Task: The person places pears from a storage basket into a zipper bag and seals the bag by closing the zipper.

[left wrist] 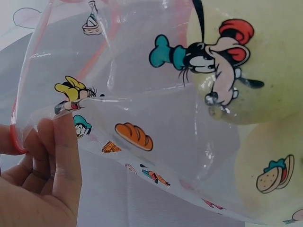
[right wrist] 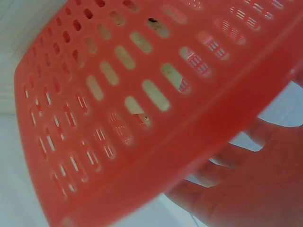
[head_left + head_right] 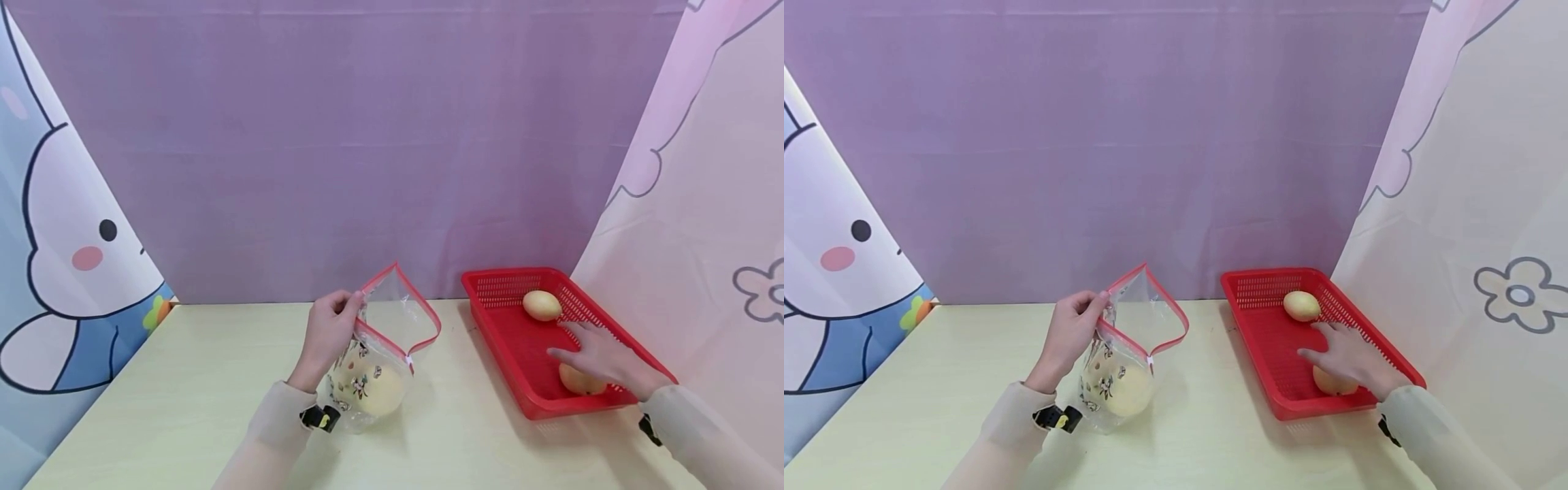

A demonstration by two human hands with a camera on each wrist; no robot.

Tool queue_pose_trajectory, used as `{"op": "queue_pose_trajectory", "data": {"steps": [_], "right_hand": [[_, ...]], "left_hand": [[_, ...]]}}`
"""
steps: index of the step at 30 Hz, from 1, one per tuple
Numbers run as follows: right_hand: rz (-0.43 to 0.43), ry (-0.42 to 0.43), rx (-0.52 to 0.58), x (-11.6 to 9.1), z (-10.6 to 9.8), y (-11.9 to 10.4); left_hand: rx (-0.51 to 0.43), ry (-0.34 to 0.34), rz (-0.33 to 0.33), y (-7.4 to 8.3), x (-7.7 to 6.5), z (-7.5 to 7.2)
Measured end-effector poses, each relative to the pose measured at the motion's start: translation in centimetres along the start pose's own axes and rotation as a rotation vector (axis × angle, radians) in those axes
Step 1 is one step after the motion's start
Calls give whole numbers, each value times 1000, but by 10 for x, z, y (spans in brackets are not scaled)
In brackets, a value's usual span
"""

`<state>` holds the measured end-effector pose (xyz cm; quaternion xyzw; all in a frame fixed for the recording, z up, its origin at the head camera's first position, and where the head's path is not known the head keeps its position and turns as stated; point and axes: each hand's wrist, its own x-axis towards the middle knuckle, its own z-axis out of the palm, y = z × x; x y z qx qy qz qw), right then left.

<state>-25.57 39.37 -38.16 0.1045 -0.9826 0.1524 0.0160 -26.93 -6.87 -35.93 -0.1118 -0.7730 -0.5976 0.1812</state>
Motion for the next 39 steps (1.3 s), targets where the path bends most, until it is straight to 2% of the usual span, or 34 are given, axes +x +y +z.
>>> {"op": "queue_pose_trajectory", "data": {"steps": [11,20,31,34,39], "right_hand": [[43,-120,94,-1,1,12],[119,-250,166,1,2,19],[70,-266,115,12,7,19],[110,-271,160,13,10,21],[108,-273,157,15,15,24]], "left_hand": [[9,-3,2,1,0,0],[11,-1,1,2,1,0],[21,6,17,2,0,-3],[20,5,25,3,0,-3],[16,1,19,2,-1,-3]]}}
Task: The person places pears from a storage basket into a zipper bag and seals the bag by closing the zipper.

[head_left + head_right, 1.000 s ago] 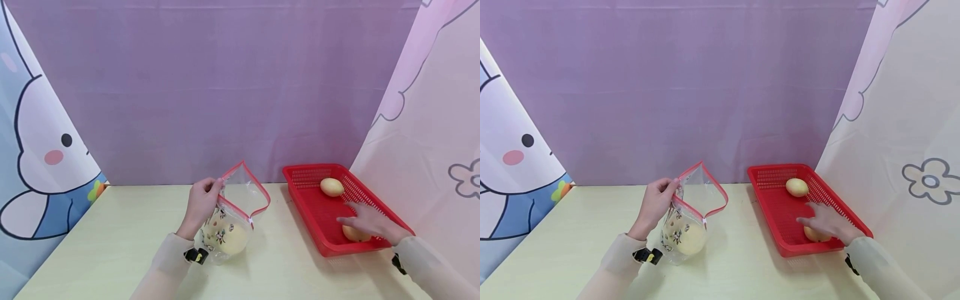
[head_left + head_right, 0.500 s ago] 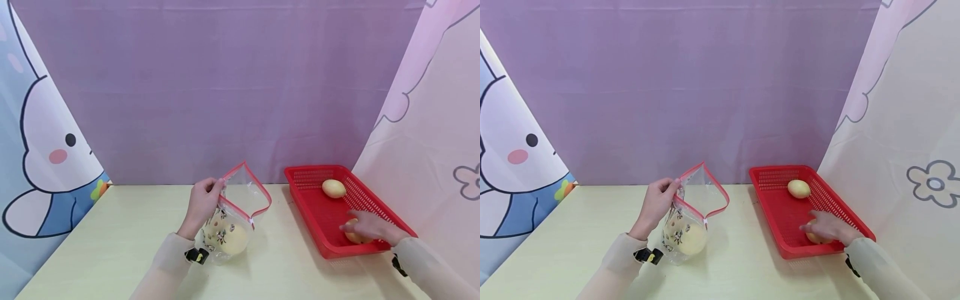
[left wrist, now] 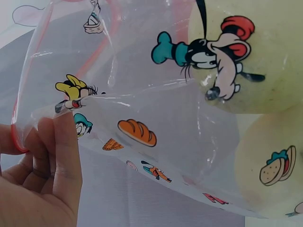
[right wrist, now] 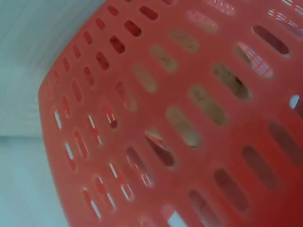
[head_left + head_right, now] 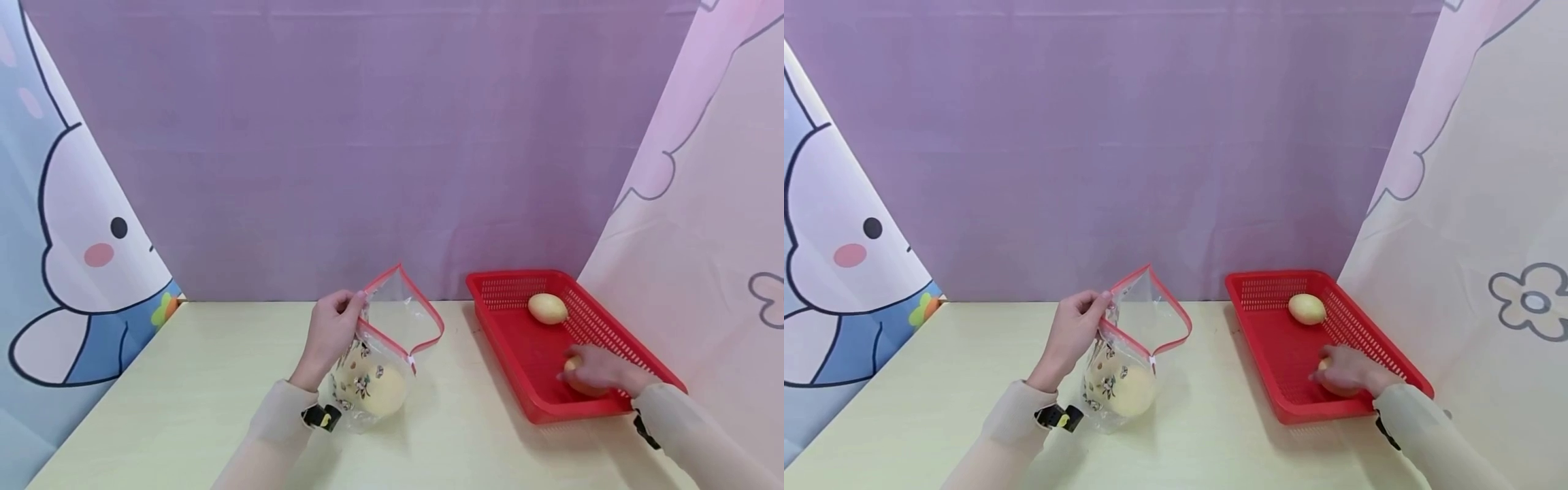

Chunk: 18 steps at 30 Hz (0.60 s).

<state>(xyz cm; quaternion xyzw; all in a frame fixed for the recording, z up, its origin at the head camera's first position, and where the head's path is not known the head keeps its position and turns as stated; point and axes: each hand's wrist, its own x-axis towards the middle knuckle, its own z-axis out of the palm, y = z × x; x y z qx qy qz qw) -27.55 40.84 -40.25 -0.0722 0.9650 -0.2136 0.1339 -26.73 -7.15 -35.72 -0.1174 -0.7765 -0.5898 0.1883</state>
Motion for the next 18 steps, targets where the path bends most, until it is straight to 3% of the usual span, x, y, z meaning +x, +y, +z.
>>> {"op": "queue_pose_trajectory", "data": {"steps": [5,13,18], "right_hand": [[-46,6,-57,1,0,4],[-79,-28,-37,4,2,4],[-56,-48,-55,7,5,3]], "left_hand": [[-2,-1,-4,0,0,1],[-1,-4,4,-2,-1,-2],[-8,-8,3,-3,-1,-1]]}}
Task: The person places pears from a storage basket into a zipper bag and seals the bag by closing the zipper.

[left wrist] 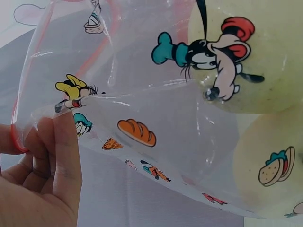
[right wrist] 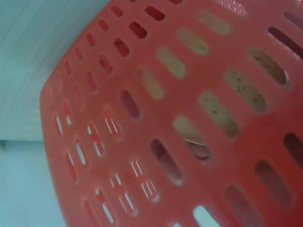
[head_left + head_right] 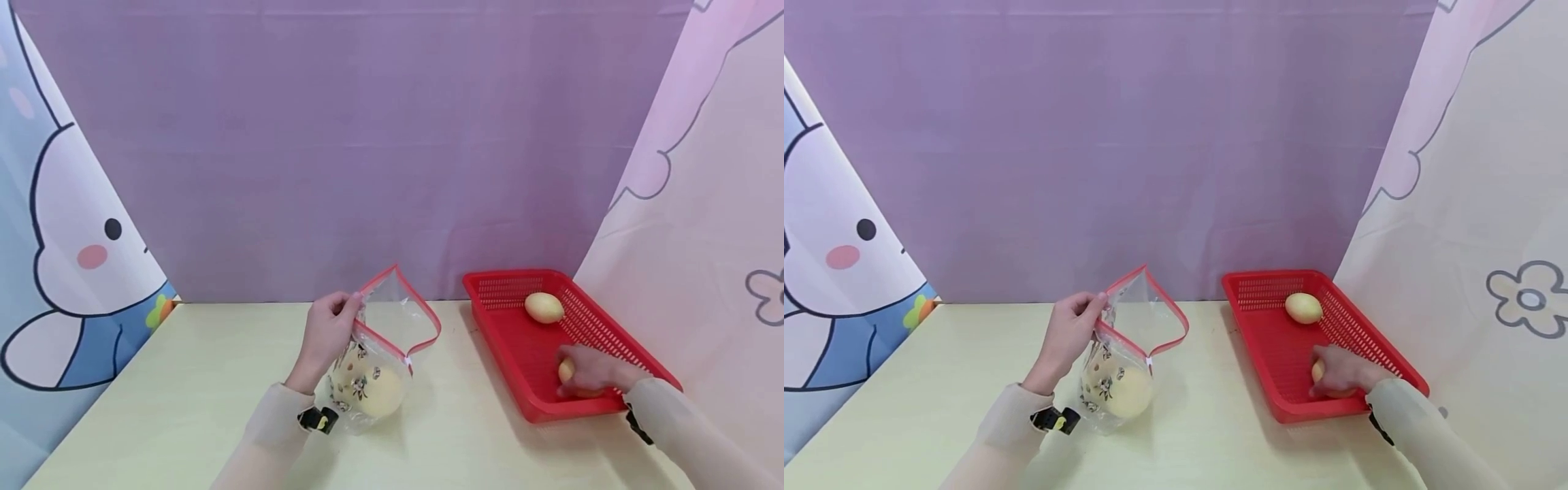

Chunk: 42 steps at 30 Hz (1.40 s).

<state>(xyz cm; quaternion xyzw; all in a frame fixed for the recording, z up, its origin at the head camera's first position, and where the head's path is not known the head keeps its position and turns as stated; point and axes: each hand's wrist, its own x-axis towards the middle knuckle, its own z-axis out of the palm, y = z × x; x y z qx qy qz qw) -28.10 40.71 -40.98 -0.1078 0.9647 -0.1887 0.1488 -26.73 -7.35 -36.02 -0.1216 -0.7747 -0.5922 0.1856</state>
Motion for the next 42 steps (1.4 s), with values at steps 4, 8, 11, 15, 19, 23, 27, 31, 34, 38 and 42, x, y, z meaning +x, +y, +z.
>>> {"op": "queue_pose_trajectory", "data": {"steps": [4,8,11,15,19,23,27,31,34,38,42], "right_hand": [[46,-14,25,0,0,-1],[45,-3,38,-1,-1,-5],[40,21,46,-1,-2,-9],[28,53,53,-3,-3,-15],[-20,91,61,-4,-5,-21],[-82,126,67,-4,-7,-27],[-98,148,73,-4,-8,-35],[-110,169,65,-3,-8,-41],[-115,182,65,-3,-10,-43],[-136,193,89,-4,-15,-45],[-160,215,107,-4,-19,-50]], "left_hand": [[-3,-1,-8,1,-1,1],[1,3,-12,1,0,1],[3,5,-11,1,0,1],[6,6,-9,1,0,1],[9,3,-5,0,2,1],[6,-1,-3,0,2,1],[5,1,-14,-1,1,0],[18,10,-16,-1,0,0],[34,17,-8,-1,0,0],[33,18,-4,0,0,1],[23,13,-9,0,0,1]]}}
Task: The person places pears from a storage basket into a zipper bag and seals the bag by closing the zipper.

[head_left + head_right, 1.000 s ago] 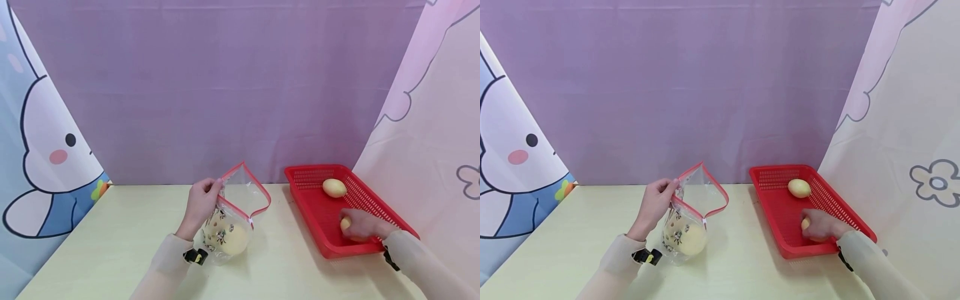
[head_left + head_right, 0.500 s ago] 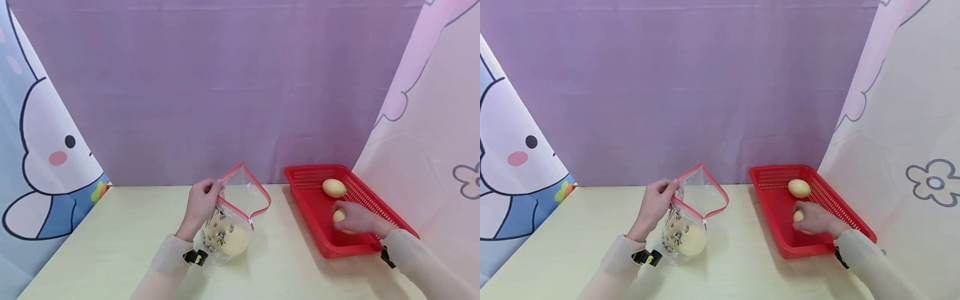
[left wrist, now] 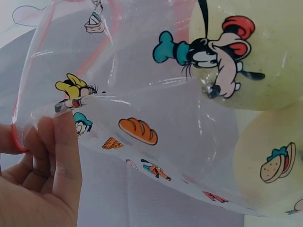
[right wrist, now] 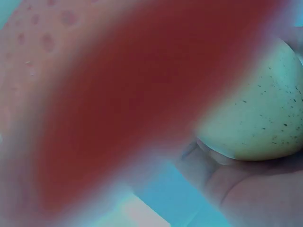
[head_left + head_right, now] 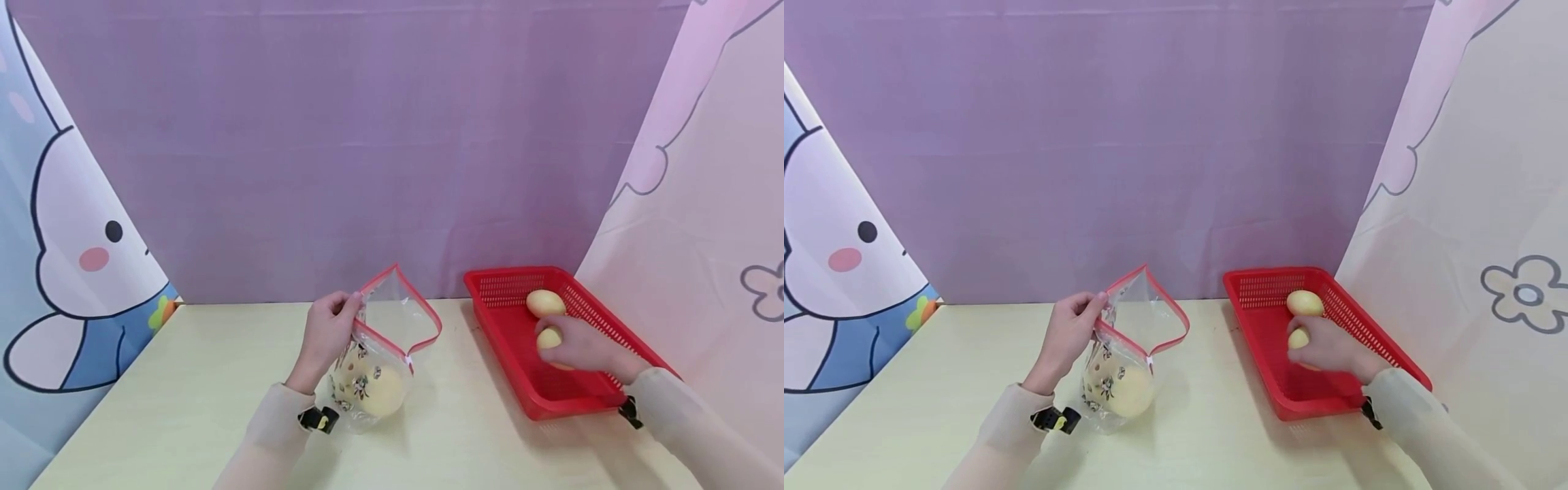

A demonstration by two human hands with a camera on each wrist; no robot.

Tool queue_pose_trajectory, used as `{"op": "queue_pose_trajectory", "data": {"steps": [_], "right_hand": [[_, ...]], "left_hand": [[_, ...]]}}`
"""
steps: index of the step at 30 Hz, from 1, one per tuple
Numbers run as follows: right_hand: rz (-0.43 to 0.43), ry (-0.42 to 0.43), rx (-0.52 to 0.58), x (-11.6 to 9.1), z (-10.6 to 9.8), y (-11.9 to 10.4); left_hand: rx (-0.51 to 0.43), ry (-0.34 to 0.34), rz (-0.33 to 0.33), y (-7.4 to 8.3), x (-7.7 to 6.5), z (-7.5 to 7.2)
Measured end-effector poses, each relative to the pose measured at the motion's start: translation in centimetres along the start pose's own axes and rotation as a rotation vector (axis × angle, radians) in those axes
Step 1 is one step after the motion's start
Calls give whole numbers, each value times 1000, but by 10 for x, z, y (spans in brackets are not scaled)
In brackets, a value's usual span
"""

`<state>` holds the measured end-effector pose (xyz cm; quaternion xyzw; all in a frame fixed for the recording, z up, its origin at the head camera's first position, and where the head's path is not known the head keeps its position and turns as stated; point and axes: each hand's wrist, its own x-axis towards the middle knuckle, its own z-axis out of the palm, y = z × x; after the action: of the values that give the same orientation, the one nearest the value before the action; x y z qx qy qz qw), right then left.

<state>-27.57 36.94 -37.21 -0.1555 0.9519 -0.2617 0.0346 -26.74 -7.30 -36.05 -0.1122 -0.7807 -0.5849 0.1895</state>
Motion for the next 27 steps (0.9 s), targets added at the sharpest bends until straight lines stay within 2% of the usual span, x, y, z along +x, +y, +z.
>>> {"op": "queue_pose_trajectory", "data": {"steps": [9,20,27], "right_hand": [[-10,27,27,1,-4,-23],[-47,69,-58,0,-10,-43],[-57,90,-70,3,-13,-56]], "left_hand": [[-6,3,-21,0,-2,-3],[-6,9,-9,0,-1,-4],[0,9,-17,1,-1,-5]]}}
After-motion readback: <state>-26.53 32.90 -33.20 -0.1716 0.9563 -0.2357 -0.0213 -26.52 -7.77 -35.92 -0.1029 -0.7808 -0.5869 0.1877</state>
